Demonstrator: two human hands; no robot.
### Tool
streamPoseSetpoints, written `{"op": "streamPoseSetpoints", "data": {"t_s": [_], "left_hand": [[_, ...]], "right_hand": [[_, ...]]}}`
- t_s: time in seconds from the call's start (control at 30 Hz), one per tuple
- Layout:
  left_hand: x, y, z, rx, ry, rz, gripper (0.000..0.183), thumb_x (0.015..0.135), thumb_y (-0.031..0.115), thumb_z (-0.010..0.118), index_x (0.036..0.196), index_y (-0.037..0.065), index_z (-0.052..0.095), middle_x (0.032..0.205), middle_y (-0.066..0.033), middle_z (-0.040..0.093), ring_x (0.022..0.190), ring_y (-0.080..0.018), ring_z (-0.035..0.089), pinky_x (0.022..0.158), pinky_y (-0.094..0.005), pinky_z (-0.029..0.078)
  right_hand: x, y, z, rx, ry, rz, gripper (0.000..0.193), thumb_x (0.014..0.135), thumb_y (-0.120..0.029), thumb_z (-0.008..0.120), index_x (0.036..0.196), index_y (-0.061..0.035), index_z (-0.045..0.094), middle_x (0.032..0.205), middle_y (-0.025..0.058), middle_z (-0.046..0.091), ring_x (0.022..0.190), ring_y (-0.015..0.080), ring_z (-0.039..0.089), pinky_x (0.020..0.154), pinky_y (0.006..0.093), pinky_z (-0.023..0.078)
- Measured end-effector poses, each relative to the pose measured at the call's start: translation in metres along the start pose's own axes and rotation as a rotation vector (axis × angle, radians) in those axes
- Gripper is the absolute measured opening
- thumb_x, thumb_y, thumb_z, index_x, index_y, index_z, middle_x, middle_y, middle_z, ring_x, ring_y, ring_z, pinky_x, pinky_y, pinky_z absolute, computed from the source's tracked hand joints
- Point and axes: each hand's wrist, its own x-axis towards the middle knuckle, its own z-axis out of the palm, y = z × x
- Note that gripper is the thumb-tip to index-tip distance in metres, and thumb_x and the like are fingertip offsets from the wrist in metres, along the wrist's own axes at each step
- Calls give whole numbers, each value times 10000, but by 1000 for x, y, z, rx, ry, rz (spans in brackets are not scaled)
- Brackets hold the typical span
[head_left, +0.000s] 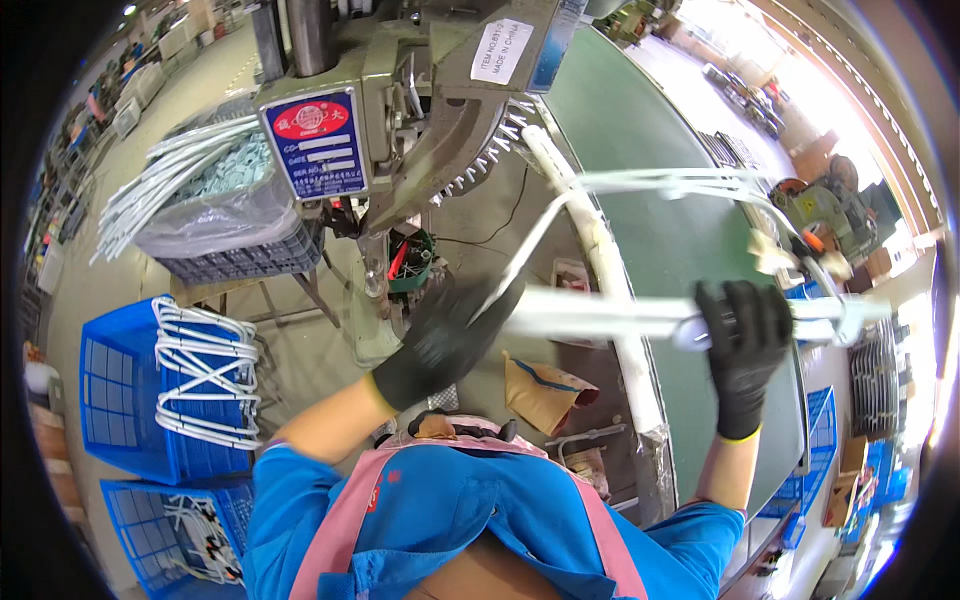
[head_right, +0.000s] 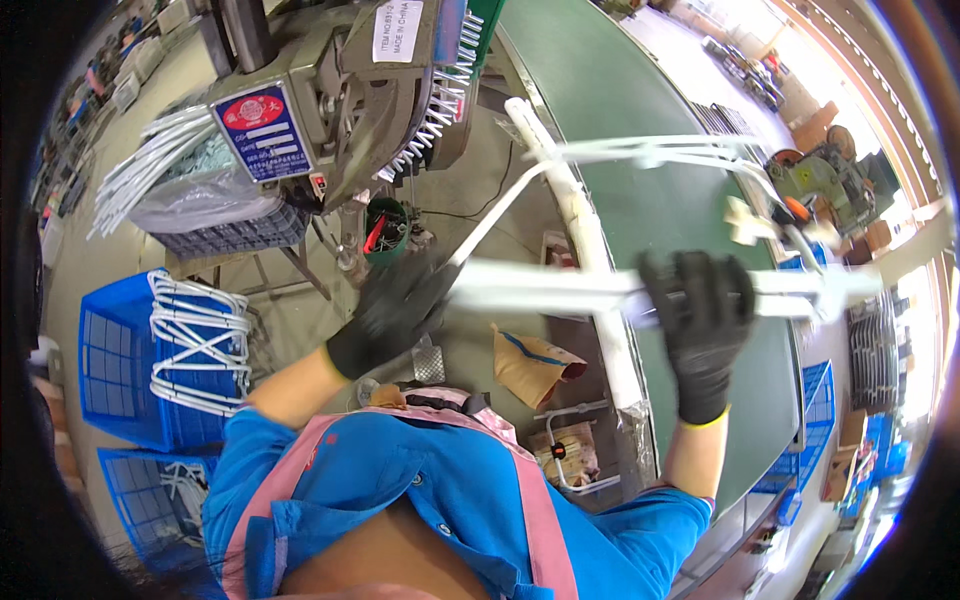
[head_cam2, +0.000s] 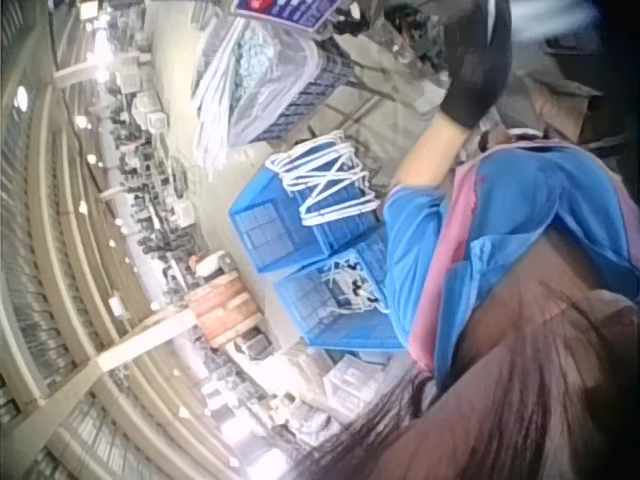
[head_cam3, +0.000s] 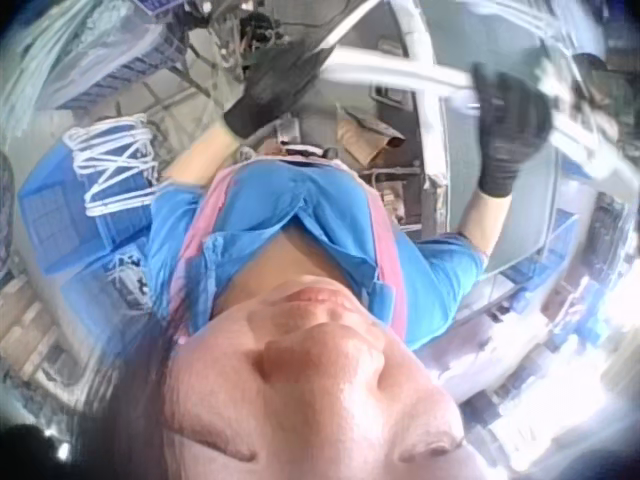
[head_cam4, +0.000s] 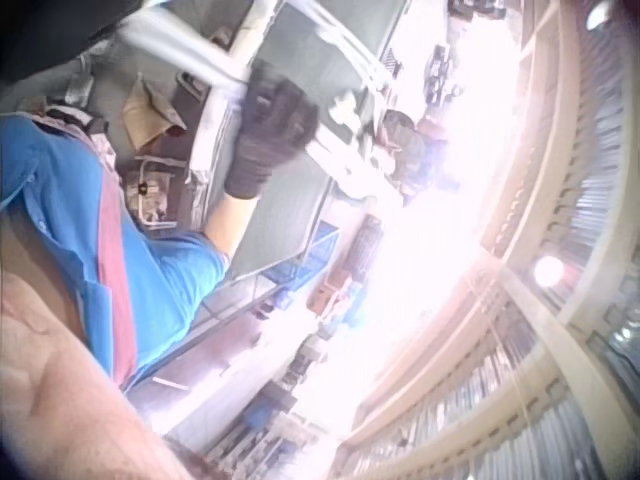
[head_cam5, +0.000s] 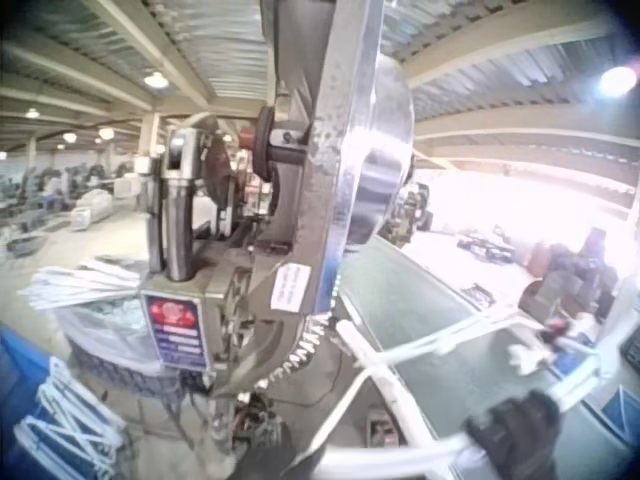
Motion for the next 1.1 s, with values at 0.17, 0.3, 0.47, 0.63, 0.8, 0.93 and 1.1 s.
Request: {"op": "streamPoseSetpoints", "data": {"t_s": [0.17,0.3,0.47,0.63,0.8,0.93,1.1], "left_hand": [[-6,40,73,-446,-136,-133,535,801,260,642,1270,28,530,1163,-219,597,1029,-360,594,870,-442,477],[-170,32,102,-467,-400,-452,463,833,293,595,1223,43,572,1180,-184,611,1047,-318,605,893,-444,459],[-465,99,31,-80,-790,-1871,454,772,401,626,1104,91,635,1141,-151,646,1004,-338,632,875,-430,489],[-696,304,-39,288,220,-2797,356,816,348,589,1016,68,679,1036,-199,663,1037,-376,603,881,-450,485],[-765,378,-62,183,252,-2467,143,877,205,581,936,100,658,896,-56,690,857,-205,663,711,-409,530],[-774,293,-150,277,1436,-2208,260,887,268,555,891,31,662,753,-118,678,654,-196,652,580,-338,513],[-886,161,-292,599,721,-2241,274,914,267,483,908,50,650,837,-185,670,743,-370,636,694,-456,504]], "right_hand": [[-47,91,151,-228,-213,339,613,753,-161,652,1343,-185,489,1279,143,529,1134,331,530,996,462,390],[-67,34,303,578,-438,184,602,800,-235,673,1347,-92,463,1318,266,478,1199,448,468,994,493,405],[-78,-180,382,817,-564,-414,498,867,-228,641,1292,-2,512,1141,235,616,1056,380,592,957,446,437],[-81,-353,262,1526,-1095,-487,383,809,-203,677,1143,-23,628,1044,188,673,932,275,653,833,363,509],[-8,-510,95,1436,-838,-1058,386,827,-247,645,1135,-18,618,1038,215,660,918,365,647,788,416,516],[26,-604,-28,1495,-732,-1135,377,847,-250,648,1147,-26,606,999,205,664,870,354,651,740,417,517],[29,-650,-114,1570,-739,-1147,294,869,-193,628,1112,-28,649,909,177,682,793,306,663,663,390,506]]}}
